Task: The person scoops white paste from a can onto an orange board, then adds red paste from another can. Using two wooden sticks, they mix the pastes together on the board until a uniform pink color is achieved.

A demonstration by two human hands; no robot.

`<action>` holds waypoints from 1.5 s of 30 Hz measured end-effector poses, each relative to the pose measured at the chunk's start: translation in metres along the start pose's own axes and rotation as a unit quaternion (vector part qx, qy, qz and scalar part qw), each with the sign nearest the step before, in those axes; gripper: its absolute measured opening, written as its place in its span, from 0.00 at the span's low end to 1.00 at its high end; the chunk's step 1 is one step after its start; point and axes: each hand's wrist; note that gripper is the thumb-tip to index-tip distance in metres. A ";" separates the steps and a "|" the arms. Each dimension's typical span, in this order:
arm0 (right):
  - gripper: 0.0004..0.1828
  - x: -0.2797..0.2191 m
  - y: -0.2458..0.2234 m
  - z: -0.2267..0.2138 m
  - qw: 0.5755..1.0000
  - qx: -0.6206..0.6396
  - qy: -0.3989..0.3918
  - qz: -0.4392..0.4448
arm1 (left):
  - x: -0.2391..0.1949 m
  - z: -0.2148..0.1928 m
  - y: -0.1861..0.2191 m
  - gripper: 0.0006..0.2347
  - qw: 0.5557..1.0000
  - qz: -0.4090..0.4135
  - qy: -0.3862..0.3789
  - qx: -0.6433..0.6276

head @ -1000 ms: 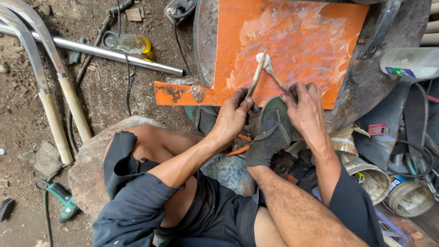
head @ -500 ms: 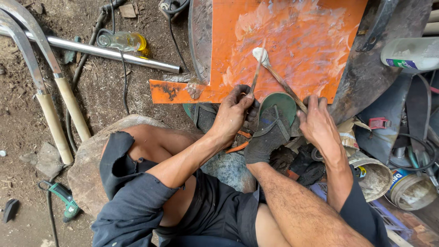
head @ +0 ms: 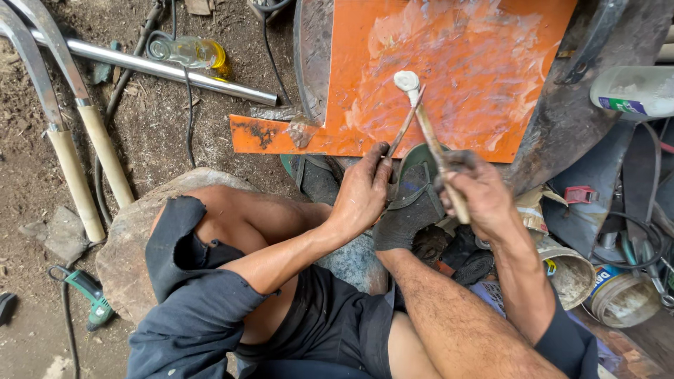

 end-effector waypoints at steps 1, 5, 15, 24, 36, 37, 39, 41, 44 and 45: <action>0.21 -0.001 0.002 -0.003 0.999 0.032 0.023 0.019 | -0.002 -0.002 0.002 0.16 1.000 -0.018 -0.016 0.001; 0.17 -0.012 0.001 -0.016 0.989 -0.110 0.076 -0.059 | 0.001 -0.007 0.012 0.16 0.997 -0.047 -0.046 0.037; 0.19 -0.021 -0.017 0.006 0.905 -0.318 0.150 -0.241 | 0.012 -0.010 0.006 0.11 0.996 -0.022 -0.071 0.054; 0.19 -0.010 0.002 0.023 0.810 -0.330 0.166 -0.456 | 0.044 -0.018 0.025 0.09 0.957 -0.230 -0.132 -0.113; 0.16 -0.002 0.000 0.021 0.767 -0.367 0.198 -0.488 | 0.072 -0.025 0.052 0.10 0.989 0.004 -0.142 0.044; 0.14 -0.004 0.004 0.019 0.768 -0.362 0.203 -0.488 | 0.074 -0.027 0.051 0.10 0.990 -0.006 -0.140 0.031; 0.12 -0.006 0.011 0.014 0.774 -0.355 0.198 -0.486 | 0.075 -0.029 0.049 0.10 0.990 -0.030 -0.137 0.018; 0.11 -0.006 0.015 0.006 0.777 -0.349 0.194 -0.486 | 0.074 -0.029 0.046 0.11 0.989 -0.056 -0.136 0.020; 0.11 -0.007 0.016 -0.006 0.772 -0.356 0.185 -0.492 | 0.073 -0.026 0.039 0.12 0.987 -0.073 -0.141 -0.003; 0.12 -0.007 0.016 -0.009 0.765 -0.367 0.184 -0.496 | 0.073 -0.025 0.036 0.12 0.986 -0.079 -0.144 -0.014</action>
Point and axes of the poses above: each hand's wrist, its own x-axis towards the middle knuckle, its own z-axis out of the palm, y = z × x, and after that the axes turned 13 degrees about y, right-handed
